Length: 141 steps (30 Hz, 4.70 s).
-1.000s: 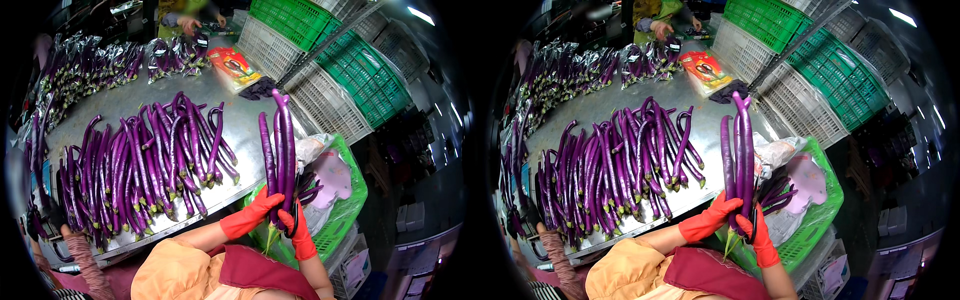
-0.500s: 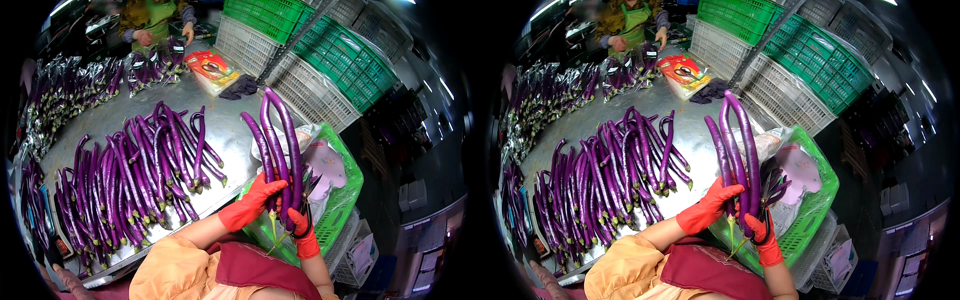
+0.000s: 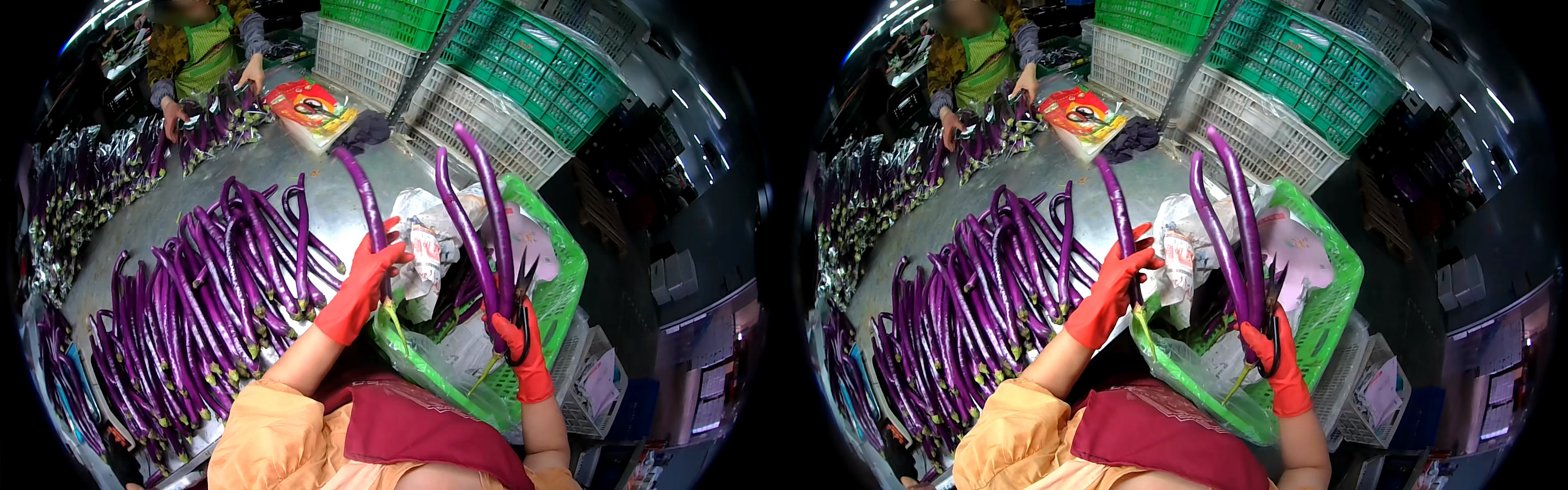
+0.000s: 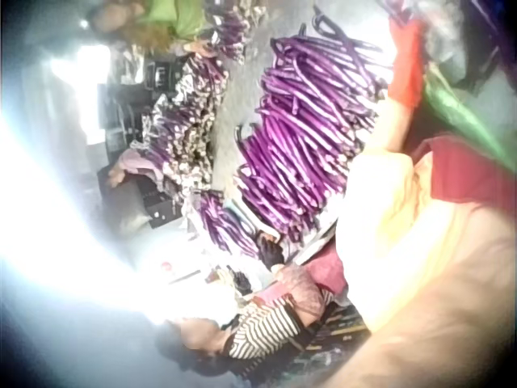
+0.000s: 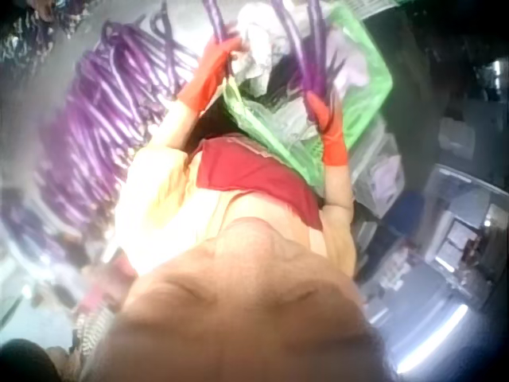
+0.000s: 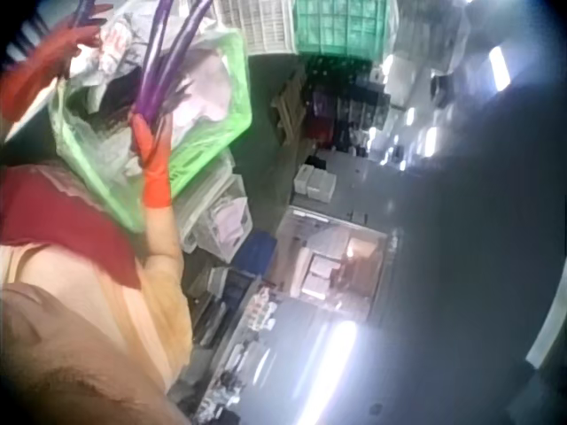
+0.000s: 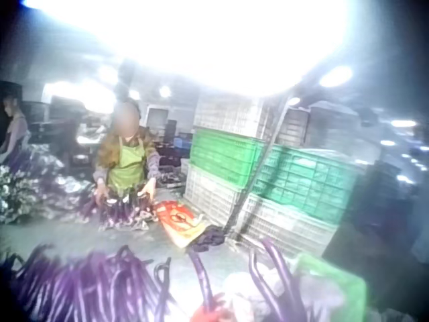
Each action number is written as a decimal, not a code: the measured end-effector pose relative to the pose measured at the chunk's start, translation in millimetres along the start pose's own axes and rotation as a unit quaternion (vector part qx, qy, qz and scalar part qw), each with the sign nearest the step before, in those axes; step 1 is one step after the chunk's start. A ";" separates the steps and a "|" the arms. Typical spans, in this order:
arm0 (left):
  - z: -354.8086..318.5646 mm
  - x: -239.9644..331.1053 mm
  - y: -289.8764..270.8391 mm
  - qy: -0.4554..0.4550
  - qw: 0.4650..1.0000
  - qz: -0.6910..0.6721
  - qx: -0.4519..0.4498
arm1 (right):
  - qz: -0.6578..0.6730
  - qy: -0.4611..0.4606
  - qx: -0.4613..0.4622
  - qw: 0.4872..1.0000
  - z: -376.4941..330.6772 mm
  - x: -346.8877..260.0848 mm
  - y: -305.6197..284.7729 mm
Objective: The person trims the stems of eggplants using scissors and places them into a green plastic basket.
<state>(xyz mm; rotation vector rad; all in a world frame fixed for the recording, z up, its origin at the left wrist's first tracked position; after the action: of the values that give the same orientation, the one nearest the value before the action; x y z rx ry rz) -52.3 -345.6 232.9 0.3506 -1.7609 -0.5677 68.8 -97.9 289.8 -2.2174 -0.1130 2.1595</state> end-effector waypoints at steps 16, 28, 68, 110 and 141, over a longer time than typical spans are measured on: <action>37.2 -44.3 35.2 -0.072 0.979 -0.179 -0.070 | -0.119 0.031 0.002 0.992 17.2 68.4 1.3; 99.3 -58.9 46.6 -0.020 0.992 -0.007 -0.121 | -0.124 -0.036 -0.053 0.990 34.0 89.0 19.9; 126.4 -40.6 8.5 -0.063 0.960 0.250 -0.106 | -0.049 0.094 0.073 0.992 -144.0 4.3 -73.9; -63.9 -63.0 -8.2 -0.077 0.933 -0.276 -0.217 | -0.044 -0.097 -0.099 0.989 11.8 26.2 88.9; -59.9 21.5 -20.2 0.058 0.911 -0.391 -0.116 | -0.013 -0.014 -0.251 0.968 57.6 -28.0 108.0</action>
<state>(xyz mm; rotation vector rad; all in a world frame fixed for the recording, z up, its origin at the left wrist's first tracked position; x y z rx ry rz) -1.4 -384.9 250.7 0.9150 -1.3709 -1.2829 12.9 -208.9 307.2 -2.3952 -0.7643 2.3496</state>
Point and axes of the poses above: each hand's wrist, its own z-axis towards the middle knuckle, its own y-axis out of the palm, x = y × z, the point moved 2 cm from there along z, towards the middle knuckle, and after that the axes turned 3 degrees about -z, right-handed, at the moved point
